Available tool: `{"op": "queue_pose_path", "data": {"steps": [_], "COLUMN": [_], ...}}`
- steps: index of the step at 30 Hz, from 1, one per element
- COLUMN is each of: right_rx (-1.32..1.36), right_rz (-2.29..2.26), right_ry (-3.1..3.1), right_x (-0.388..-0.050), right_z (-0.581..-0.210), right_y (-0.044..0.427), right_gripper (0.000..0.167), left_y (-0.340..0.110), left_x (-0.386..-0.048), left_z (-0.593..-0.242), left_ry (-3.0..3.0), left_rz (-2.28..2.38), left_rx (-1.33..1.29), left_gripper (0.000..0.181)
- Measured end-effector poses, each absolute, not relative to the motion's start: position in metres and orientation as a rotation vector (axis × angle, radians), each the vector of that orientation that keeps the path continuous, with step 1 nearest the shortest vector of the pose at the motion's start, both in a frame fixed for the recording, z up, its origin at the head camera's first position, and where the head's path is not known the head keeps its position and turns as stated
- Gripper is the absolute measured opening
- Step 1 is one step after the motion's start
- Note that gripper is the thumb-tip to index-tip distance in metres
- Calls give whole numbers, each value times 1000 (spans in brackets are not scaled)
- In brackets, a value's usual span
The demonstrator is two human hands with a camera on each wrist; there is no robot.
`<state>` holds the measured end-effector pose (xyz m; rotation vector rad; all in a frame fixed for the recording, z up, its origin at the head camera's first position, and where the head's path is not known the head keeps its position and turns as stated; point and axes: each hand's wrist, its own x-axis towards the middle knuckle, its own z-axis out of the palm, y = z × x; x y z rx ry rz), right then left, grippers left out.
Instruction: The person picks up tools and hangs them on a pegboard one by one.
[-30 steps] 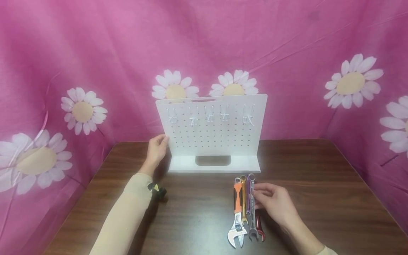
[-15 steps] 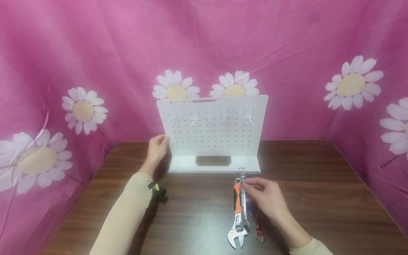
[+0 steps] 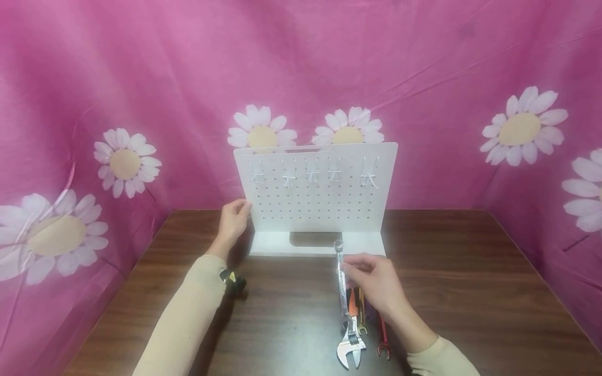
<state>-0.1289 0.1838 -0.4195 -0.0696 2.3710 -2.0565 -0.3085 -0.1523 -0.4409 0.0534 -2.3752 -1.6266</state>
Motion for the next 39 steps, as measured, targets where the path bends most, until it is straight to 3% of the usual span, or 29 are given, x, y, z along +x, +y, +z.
{"op": "queue_pose_path", "data": {"steps": [39], "right_rx": [-104], "right_rz": [-2115], "right_ry": [2305], "right_x": [-174], "right_z": [-397], "right_y": [112], "right_gripper": [26], "left_y": [-151], "left_x": [-307], "left_z": [-438], "left_ry": [-2382], "left_rz": [-1609], "left_rx": [67], "left_gripper": [24]}}
